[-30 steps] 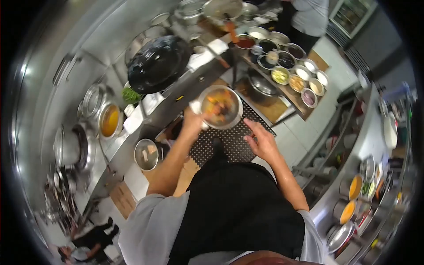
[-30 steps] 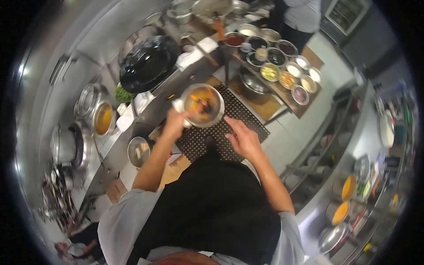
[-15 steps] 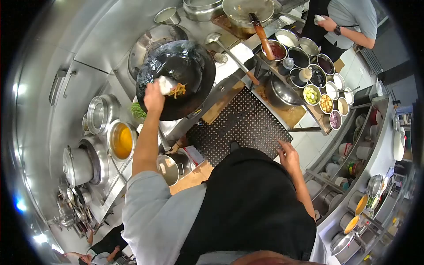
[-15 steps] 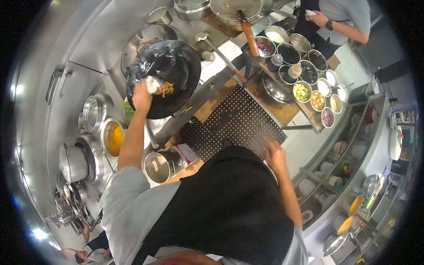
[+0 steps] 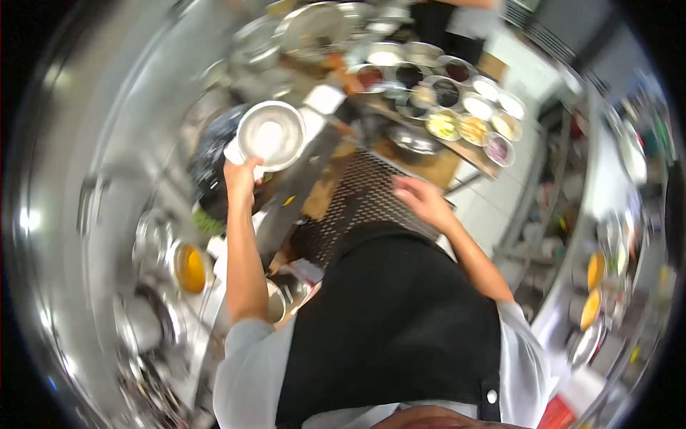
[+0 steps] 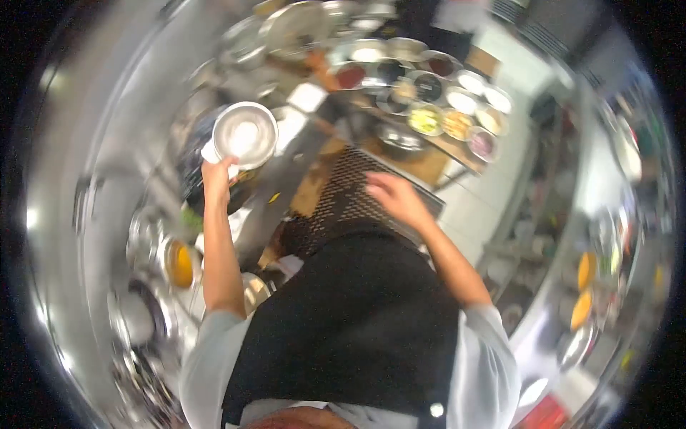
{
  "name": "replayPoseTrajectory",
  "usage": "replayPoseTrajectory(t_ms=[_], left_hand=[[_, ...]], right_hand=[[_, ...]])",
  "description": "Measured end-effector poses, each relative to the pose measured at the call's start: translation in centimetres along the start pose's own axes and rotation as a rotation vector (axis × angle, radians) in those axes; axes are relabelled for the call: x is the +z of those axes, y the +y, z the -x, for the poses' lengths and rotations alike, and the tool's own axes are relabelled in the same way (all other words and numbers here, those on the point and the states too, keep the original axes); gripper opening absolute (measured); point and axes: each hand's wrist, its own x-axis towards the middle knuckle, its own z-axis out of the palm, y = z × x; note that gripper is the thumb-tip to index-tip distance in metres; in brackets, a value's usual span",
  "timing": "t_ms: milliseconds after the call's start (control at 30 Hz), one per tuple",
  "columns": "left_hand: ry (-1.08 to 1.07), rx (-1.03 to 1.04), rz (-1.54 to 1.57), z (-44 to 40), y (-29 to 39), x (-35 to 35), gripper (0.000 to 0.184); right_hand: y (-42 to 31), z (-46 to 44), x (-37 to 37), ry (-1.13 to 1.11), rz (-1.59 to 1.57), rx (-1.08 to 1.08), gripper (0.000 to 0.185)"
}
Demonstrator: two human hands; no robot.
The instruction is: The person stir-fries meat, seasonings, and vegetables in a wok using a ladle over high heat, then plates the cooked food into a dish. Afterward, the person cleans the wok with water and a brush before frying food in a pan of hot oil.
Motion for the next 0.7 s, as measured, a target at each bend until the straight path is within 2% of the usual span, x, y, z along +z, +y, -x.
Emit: replayPoseTrajectory(t_ms=[33, 67, 100, 133, 200, 233, 267, 300, 333, 367, 400, 433, 467, 500, 533, 567, 600, 633, 667, 700], left_hand=[[-0.119, -0.019, -0.008, 2.5, -0.9, 4.5, 0.053], [-0.288, 0.036, 0.079, 5.9, -1.4, 9.2, 0.052], [-0.390, -0.021, 0.053, 8.0, -4.0, 13.7, 0.050], [-0.529, -0.092, 0.010, 11.5, -4.6, 18.1, 0.050], [-0.784, -0.141, 0.030, 18.4, -6.7, 25.1, 0.044], [-0.926, -0.117, 0.087, 21.8, -7.6, 27.6, 0.039], [-1.109, -0.127, -0.124, 24.1, -7.3, 29.3, 0.038], [-1.235, 0.055, -0.061, 25.0, -11.5, 31.9, 0.045], [-1.267, 0.168, -0.266, 26.0, -13.0, 33.2, 0.061], [-1.255, 0.289, -0.297, 26.6, -14.0, 33.9, 0.063], [-1.236, 0.405, -0.329, 27.1, -15.0, 34.5, 0.065], [-1.222, 0.465, -0.472, 26.6, -16.8, 34.9, 0.061], [-1.205, 0.527, -0.617, 25.5, -18.5, 35.1, 0.057], [-1.157, 0.480, -0.779, 24.9, -19.1, 34.8, 0.046], [-1.117, 0.450, -0.836, 23.5, -22.1, 34.3, 0.045], [-1.084, 0.431, -0.834, 21.7, -26.0, 33.5, 0.043], [-1.025, 0.551, -0.858, 20.1, -29.2, 32.1, 0.042], [-1.023, 0.390, -0.864, 19.0, -30.3, 30.1, 0.043], [-1.021, 0.188, -0.835, 17.6, -32.3, 28.1, 0.044], [-0.900, -0.027, -0.778, 16.0, -36.3, 26.0, 0.044]], right_hand=[[0.2, 0.1, -0.7, -0.003, -0.189, 0.008, 0.052], [-3.4, 1.1, -2.7, 0.022, -0.212, 0.128, 0.061], [-4.1, 2.3, -4.2, 0.151, -0.257, 0.138, 0.064], [-3.8, 3.8, -5.8, 0.242, -0.309, 0.184, 0.057], [1.2, 8.6, -9.7, 0.469, 0.144, 0.107, 0.048], [2.2, 12.5, -11.9, 0.548, 0.176, 0.220, 0.044], [5.4, 16.8, -14.4, 0.592, 0.243, 0.124, 0.042], [7.0, 22.2, -16.5, 0.591, 0.187, 0.250, 0.044], [11.2, 28.6, -18.4, 0.630, 0.085, 0.310, 0.048], [8.6, 34.4, -20.0, 0.624, 0.151, 0.544, 0.049], [9.8, 41.6, -21.4, 0.735, 0.144, 0.672, 0.048], [11.5, 49.5, -22.3, 0.794, 0.455, 0.803, 0.047], [12.4, 56.8, -23.0, 0.903, 0.209, 0.855, 0.044], [7.5, 60.2, -23.7, 0.904, 0.016, 1.239, 0.041], [9.5, 68.2, -23.4, 0.966, 0.108, 1.141, 0.035], [8.5, 72.4, -23.5, 1.042, -0.012, 1.207, 0.039], [4.8, 72.6, -23.6, 1.121, -0.231, 1.347, 0.055], [0.3, 70.1, -24.0, 1.146, -0.251, 1.426, 0.075], [3.2, 73.2, -25.7, 1.041, 0.060, 1.340, 0.080], [6.6, 76.8, -27.4, 0.928, 0.438, 1.272, 0.084]])
